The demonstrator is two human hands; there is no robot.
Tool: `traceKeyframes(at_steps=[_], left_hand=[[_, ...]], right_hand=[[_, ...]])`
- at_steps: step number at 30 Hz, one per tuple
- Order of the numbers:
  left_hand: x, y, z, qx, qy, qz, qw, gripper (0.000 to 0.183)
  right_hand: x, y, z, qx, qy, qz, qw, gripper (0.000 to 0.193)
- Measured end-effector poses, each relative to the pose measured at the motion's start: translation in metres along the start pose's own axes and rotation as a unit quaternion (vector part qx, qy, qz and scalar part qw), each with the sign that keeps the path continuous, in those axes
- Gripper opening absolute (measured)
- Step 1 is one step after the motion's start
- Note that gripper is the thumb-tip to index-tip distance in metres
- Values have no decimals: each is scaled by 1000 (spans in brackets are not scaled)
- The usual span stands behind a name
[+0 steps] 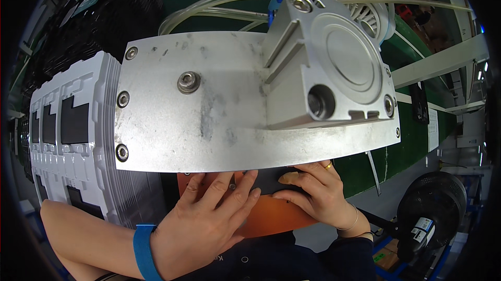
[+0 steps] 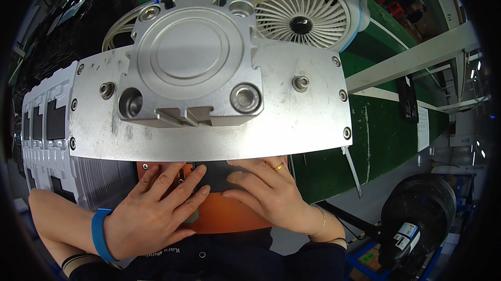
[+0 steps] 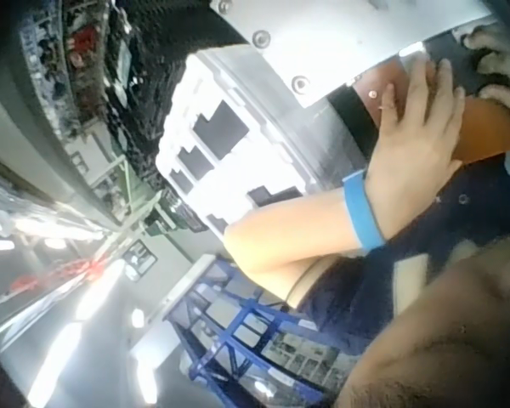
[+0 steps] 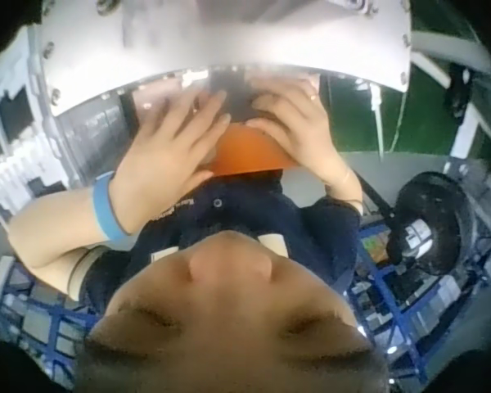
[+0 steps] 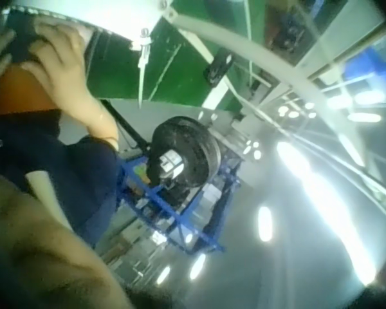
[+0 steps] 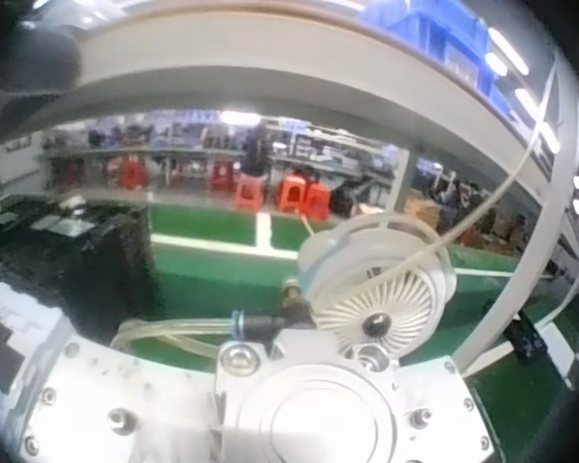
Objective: The person places small black rectangular components into a white plastic tray, then positions them under a press machine to secure them. They repeat this process for multiple units, occasionally using a caliper to measure the components before placing them in the tray.
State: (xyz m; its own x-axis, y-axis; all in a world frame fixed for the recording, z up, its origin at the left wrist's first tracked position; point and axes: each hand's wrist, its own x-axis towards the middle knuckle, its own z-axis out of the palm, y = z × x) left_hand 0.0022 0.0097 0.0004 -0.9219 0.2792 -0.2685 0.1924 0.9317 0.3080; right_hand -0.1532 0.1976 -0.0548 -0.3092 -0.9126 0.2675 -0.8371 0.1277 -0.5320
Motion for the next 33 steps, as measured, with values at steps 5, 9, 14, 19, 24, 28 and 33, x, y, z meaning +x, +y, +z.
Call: traceKeyframes(at_steps=[5,9,14,19,24,28,33], left_hand=[[0,-1,1,-14,-1,-2,1000,66],[0,-1,2,-19,1,-4,1000,65],[0,-2,2,-17,18,0,1000,65],[1,-1,1,-11,17,-4,1000,66],[1,0,0,-14,21,-8,1000,67],[1,0,0,-12,18,-7,1000,67],[1,0,0,1,20,-6,1000,67]], right_hand=[[0,1,0,5,2,-2,1000,28],[-1,3,1,16,0,-6,1000,28],[1,3,1,2,3,-11,1000,29],[2,0,-1,-13,1,-2,1000,32],[2,2,0,2,-6,-3,1000,32],[4,1,-1,-5,-2,-13,1000,31],[4,2,-2,4,-4,-14,1000,31]])
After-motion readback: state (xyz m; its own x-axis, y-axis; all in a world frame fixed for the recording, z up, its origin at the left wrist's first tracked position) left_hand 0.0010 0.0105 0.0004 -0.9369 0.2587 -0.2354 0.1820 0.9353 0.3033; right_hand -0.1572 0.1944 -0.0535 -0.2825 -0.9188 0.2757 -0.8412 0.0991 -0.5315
